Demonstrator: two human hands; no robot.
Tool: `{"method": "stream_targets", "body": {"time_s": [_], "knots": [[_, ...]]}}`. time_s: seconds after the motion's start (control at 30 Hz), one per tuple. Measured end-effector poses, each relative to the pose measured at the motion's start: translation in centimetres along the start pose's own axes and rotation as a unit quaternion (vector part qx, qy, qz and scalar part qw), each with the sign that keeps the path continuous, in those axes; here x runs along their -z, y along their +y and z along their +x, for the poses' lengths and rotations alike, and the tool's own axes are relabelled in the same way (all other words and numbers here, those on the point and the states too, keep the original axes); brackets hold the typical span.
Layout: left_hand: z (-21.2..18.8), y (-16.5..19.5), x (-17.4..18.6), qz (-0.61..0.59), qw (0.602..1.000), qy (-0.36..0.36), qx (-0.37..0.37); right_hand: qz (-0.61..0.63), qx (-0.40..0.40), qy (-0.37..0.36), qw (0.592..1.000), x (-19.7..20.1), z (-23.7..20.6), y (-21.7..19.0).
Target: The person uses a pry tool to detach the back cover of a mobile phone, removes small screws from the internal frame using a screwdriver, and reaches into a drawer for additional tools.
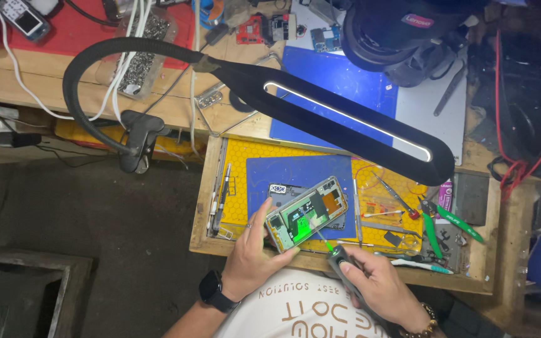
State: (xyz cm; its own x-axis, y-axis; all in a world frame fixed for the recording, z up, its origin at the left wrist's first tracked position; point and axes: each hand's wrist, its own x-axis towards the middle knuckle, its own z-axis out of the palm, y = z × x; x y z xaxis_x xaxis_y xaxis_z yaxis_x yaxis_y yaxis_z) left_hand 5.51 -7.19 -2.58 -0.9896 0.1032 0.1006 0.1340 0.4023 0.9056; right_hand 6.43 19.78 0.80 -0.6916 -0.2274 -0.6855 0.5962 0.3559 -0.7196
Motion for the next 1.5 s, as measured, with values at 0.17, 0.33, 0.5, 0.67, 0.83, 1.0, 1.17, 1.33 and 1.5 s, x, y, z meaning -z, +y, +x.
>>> {"method": "stream_targets", "body": {"time_s": [0.17,0.33,0.5,0.67,0.83,1.0,1.17,1.33,1.5], "knots": [[-0.1,-0.4,0.0,-0.017,1.000,0.001,0.001,-0.091,0.033,-0.005,0.995,-0.6,0.0,-0.6],[-0.1,-0.8,0.2,-0.024,1.000,0.002,-0.008,-0.181,0.169,-0.005,0.969,-0.9,0.6,-0.9],[0.0,-0.8,0.4,-0.055,0.998,-0.002,-0.001,-0.213,0.159,-0.001,0.964,-0.8,0.8,-0.8],[0.0,-0.8,0.6,-0.024,1.000,-0.004,-0.018,-0.221,0.195,0.004,0.956,-0.9,0.9,-0.8],[0.1,-0.5,0.8,-0.070,0.997,-0.019,0.009,-0.235,0.146,-0.012,0.961,-1.1,0.6,-1.7],[0.3,-0.3,1.0,-0.064,0.997,-0.027,0.029,-0.239,0.128,-0.010,0.962,-1.2,0.5,-2.3],[0.4,-0.3,0.9,-0.100,0.994,-0.029,0.030,-0.228,0.135,0.016,0.964,-1.5,0.7,-2.3],[0.4,-0.3,1.0,-0.090,0.995,-0.026,0.022,-0.217,0.197,0.014,0.956,-1.6,0.7,-2.0],[0.5,-0.2,1.1,-0.092,0.995,-0.024,0.017,-0.224,0.196,-0.001,0.955,-1.3,0.8,-1.9]]}}
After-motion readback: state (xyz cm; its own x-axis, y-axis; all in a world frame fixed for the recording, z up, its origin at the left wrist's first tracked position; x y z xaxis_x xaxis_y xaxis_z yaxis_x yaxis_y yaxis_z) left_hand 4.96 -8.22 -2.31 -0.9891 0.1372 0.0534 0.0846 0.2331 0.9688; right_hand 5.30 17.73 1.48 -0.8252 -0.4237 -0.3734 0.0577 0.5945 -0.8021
